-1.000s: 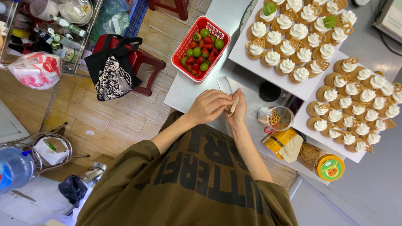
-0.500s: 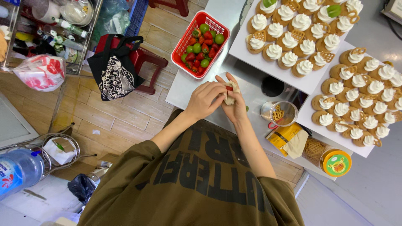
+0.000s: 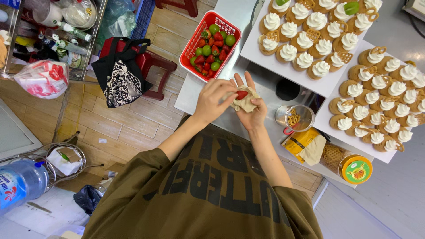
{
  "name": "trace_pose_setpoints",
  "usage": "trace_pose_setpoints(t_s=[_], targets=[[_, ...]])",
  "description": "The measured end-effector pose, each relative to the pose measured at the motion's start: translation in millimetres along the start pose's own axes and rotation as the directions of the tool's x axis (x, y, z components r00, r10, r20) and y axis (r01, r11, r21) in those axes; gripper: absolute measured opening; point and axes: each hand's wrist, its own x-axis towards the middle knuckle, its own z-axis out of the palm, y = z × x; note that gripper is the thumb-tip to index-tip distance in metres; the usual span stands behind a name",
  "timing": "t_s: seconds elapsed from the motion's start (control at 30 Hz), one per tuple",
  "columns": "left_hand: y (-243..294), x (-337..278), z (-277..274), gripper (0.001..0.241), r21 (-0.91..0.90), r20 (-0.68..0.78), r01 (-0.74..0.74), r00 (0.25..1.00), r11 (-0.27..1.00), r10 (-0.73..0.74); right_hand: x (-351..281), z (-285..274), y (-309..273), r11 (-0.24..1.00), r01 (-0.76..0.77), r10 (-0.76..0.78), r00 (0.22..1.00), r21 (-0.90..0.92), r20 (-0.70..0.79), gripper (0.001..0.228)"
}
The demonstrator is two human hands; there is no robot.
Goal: The person slices green grapes and strawberries on a cutting board using a knife. They then place the fruit slices on top of cupcakes arranged on trays.
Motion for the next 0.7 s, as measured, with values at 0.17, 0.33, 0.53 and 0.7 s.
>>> trace_pose_setpoints(t_s=[0.17, 0.33, 0.53, 0.7], targets=[[15, 9, 4, 0.037, -0.059, 0.078, 0.022, 0.997, 0.998, -0.017, -7, 3, 2, 1.000, -0.008, 0.009, 0.997, -0.011, 0.079, 0.099], [4, 8, 4, 0.029, -0.301, 0.133, 0.293, 0.955, 0.908, -0.264, -6, -2, 1, 0.999, 0.023, -0.024, 0.999, 0.027, 0.042, 0.088], [5, -4, 25, 0.031, -0.029, 0.106, 0.022, 0.994, 0.999, -0.019, -2, -12, 19, 0.999, -0.007, 0.011, 0.996, 0.039, -0.091, 0.071], [16, -8, 24, 0.030, 0.175, 0.080, -0.038, 0.997, 0.984, 0.024, 3, -56, 48, 1.000, 0.005, -0.003, 0.897, 0.003, -0.443, 0.047]])
